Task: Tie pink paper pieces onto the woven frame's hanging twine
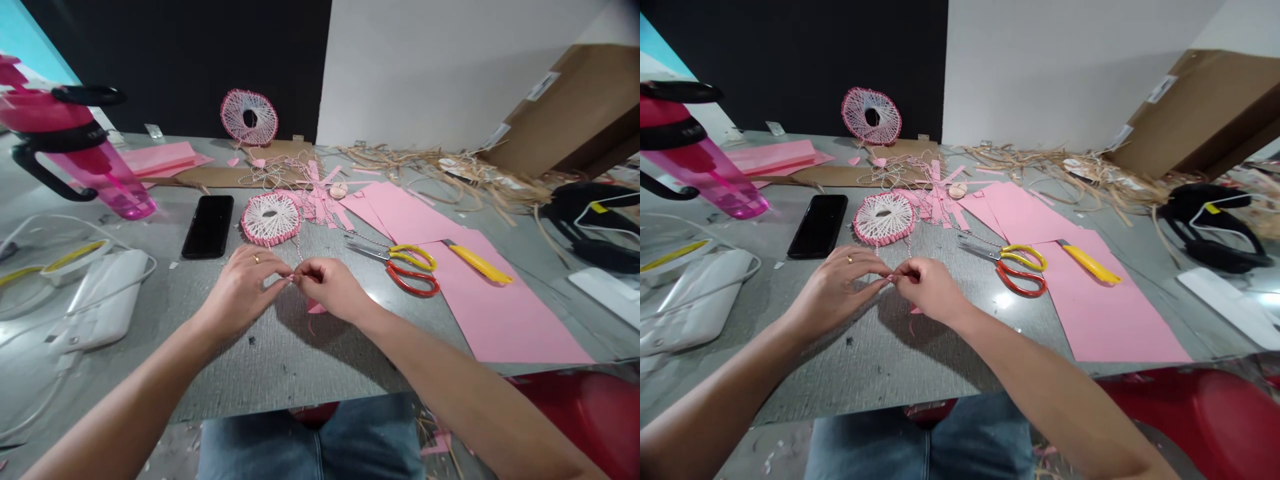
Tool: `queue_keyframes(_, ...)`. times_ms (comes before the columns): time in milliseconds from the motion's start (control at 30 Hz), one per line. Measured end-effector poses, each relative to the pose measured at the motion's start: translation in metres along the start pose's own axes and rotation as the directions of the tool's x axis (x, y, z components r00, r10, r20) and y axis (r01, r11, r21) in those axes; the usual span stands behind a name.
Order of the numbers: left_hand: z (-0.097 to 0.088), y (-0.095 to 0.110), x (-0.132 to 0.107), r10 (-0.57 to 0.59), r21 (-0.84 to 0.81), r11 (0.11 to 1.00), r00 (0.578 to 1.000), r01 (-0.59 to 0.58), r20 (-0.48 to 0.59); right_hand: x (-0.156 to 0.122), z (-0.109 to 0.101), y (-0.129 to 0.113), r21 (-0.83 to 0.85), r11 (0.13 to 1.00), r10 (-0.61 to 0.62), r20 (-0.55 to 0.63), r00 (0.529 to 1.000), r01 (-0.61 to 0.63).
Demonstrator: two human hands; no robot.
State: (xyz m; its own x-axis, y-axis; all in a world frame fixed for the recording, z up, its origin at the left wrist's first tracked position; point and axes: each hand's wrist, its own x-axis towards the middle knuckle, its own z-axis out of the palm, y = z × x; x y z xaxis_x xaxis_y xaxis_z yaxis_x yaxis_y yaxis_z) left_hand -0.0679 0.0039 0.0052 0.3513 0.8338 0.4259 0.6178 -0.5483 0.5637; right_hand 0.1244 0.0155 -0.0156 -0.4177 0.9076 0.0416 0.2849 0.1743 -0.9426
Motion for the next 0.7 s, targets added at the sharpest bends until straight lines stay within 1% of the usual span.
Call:
queue_keyframes(167,-0.0014,-0.0044,-0.0009,0.050,-0.015,0.999,0.998,-0.050,0.028,-0.0011,-0.0029,0.0011,0.042,0.999,0.010,0.071,0.997,-0.013)
queue_keyframes(333,-0.0029,-0.0063,-0.0018,0.018,-0.083,0.996,0.999,-0.015,0.040,-0.0016,-0.0044,-0.0005,0.134,0.988,0.064,0.130,0.989,-0.081)
queue_keyframes(467,-0.0026,-0.0075,-0.0029,0.008,-0.079,0.997,0.999,-0.005,0.039,-0.0015,-0.0050,-0.0022,0.161,0.980,0.092,0.158,0.983,-0.118)
queue_keyframes(500,-0.0024,-0.0075,-0.0033,0.002,-0.070,0.998,1.000,0.000,0.030,-0.0016,-0.0051,-0.0029,0.149,0.983,0.088,0.150,0.985,-0.110)
queue_keyframes(567,-0.0020,-0.0070,-0.0039,-0.014,-0.049,0.999,1.000,0.014,0.004,-0.0022,-0.0051,-0.0046,0.092,0.994,0.044,0.110,0.993,-0.055)
queue_keyframes(700,-0.0022,-0.0047,-0.0033,-0.030,-0.002,1.000,0.999,0.030,-0.025,-0.0046,-0.0040,-0.0075,-0.042,0.993,-0.109,-0.007,0.994,0.108)
